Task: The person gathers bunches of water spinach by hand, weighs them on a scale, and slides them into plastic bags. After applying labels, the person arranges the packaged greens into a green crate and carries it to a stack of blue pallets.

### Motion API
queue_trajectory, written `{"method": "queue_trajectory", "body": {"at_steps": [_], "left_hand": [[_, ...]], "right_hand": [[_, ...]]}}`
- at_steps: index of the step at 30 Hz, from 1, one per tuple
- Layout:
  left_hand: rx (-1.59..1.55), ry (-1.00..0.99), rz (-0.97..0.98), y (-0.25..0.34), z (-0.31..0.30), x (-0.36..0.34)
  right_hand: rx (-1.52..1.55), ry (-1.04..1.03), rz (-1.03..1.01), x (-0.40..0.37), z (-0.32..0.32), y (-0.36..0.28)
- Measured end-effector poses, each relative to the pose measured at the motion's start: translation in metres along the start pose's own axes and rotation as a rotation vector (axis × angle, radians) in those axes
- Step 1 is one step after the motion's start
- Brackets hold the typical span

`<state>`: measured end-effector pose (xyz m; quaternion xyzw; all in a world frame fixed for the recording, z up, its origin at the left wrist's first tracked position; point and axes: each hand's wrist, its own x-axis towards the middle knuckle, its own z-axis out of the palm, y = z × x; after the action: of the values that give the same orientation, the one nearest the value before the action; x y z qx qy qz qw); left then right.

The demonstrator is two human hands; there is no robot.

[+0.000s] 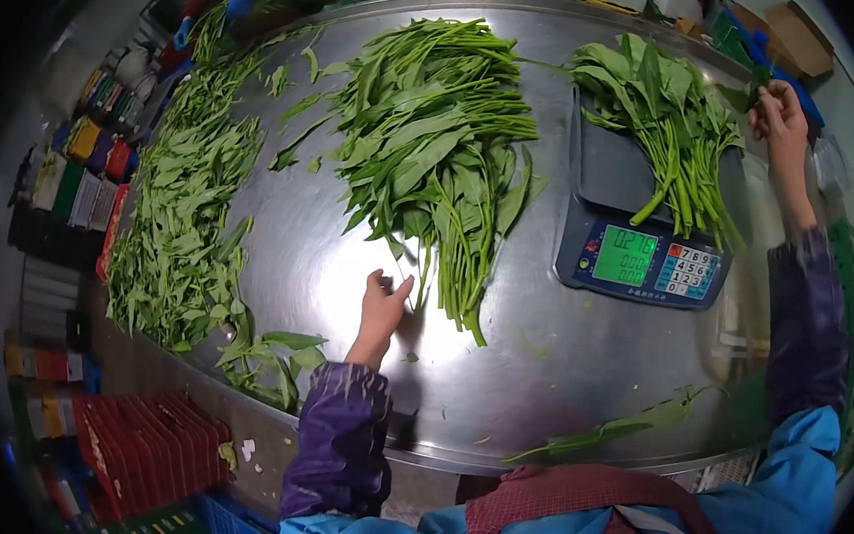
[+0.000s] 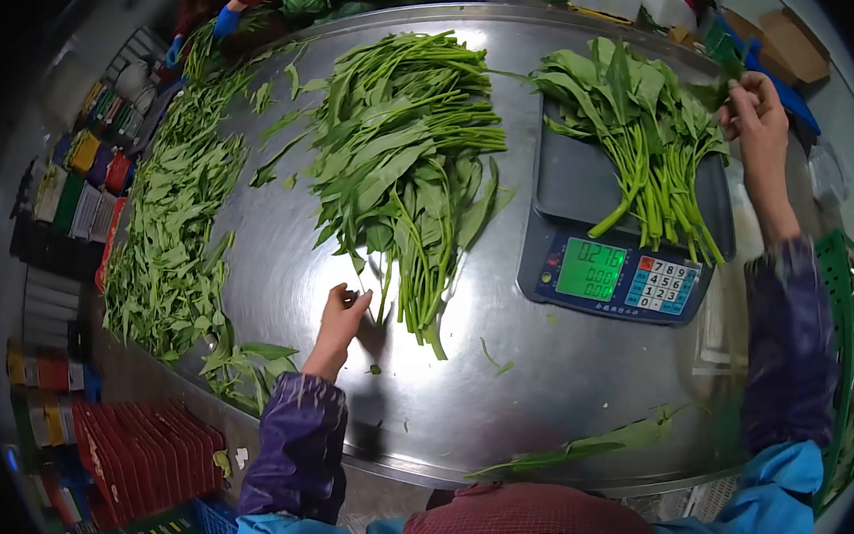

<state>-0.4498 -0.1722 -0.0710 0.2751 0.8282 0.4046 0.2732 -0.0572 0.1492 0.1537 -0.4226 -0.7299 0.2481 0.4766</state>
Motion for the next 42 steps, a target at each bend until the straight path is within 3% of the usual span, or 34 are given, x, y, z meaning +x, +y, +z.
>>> {"method": "queue_trajectory", "body": {"at_steps": [2,3,4,5,6,7,9,10,11,12,13,15,16,17,19,20,23,24,26,27,29,33,36,39,41,42], "left_hand": [[-0.223,-0.211,-0.161,0.016,0.011,0.008],[-0.339,-0.336,-0.214,0.030,0.014,0.011],[-0.293,-0.418,-0.185,0.032,0.021,0.019],[-0.308,-0.468,-0.151,0.036,0.027,0.022],[-0.310,-0.519,-0.179,0.040,0.029,0.026],[-0.312,-0.573,-0.205,0.044,0.031,0.028],[-0.331,-0.603,-0.248,0.047,0.038,0.028],[-0.349,-0.625,-0.295,0.048,0.042,0.027],[-0.351,-0.632,-0.294,0.050,0.046,0.023],[-0.552,-0.631,-0.270,0.052,0.048,0.015],[-0.753,-0.625,-0.248,0.053,0.048,0.009],[-0.763,-0.665,-0.262,0.059,0.037,-0.006],[-0.793,-0.647,-0.210,0.065,0.028,-0.022],[-0.822,-0.629,-0.162,0.067,0.022,-0.038],[-0.924,-0.614,-0.234,0.059,0.017,-0.069],[-1.058,-0.670,-0.311,0.048,0.020,-0.079],[-1.261,-0.645,-0.488,0.040,0.038,-0.101],[-1.230,-0.672,-0.483,0.034,0.047,-0.099],[-1.110,-0.635,-0.445,0.027,0.061,-0.104],[-0.992,-0.593,-0.398,0.030,0.064,-0.104],[-1.006,-0.574,-0.401,0.037,0.058,-0.107],[-1.147,-0.562,-0.426,0.043,0.039,-0.109],[-1.153,-0.529,-0.454,0.044,0.040,-0.111],[-1.072,-0.611,-0.376,0.048,0.051,-0.117],[-1.050,-0.675,-0.356,0.050,0.055,-0.118],[-1.036,-0.628,-0.332,0.052,0.057,-0.119]], "right_hand": [[0.258,-0.171,-0.012,-0.048,0.044,-0.053],[0.282,-0.403,0.122,-0.084,0.069,-0.069],[0.486,-0.731,0.186,-0.119,0.093,-0.065],[0.195,-1.353,0.106,-0.124,0.113,-0.090],[0.010,-1.539,0.124,-0.145,0.141,-0.086],[-0.060,-1.362,-0.092,-0.178,0.174,-0.046],[-0.009,-1.204,0.567,-0.198,0.221,-0.031],[-0.014,-1.197,0.572,-0.205,0.235,-0.028],[0.127,-1.098,0.707,-0.211,0.245,-0.026],[0.267,-0.990,0.835,-0.216,0.251,-0.024],[0.264,-0.988,0.840,-0.223,0.252,-0.024],[0.517,-0.786,0.694,-0.242,0.250,-0.025],[0.512,-0.757,0.494,-0.249,0.242,-0.026],[0.504,-0.759,0.496,-0.250,0.228,-0.034],[0.784,-0.845,0.892,-0.253,0.195,-0.058],[0.879,-0.787,1.051,-0.258,0.187,-0.061],[0.754,-0.789,0.955,-0.274,0.184,-0.044],[0.753,-0.784,0.960,-0.280,0.186,-0.040],[0.674,-0.724,0.707,-0.289,0.189,-0.036],[0.670,-0.722,0.708,-0.286,0.186,-0.036],[0.664,-0.825,0.995,-0.276,0.177,-0.034],[0.857,-0.768,1.078,-0.274,0.163,-0.032],[1.041,-0.718,1.255,-0.276,0.158,-0.053],[0.794,-0.829,1.103,-0.288,0.158,-0.064],[0.353,-1.058,0.709,-0.290,0.155,-0.068],[0.352,-1.058,0.710,-0.289,0.153,-0.070]]}}
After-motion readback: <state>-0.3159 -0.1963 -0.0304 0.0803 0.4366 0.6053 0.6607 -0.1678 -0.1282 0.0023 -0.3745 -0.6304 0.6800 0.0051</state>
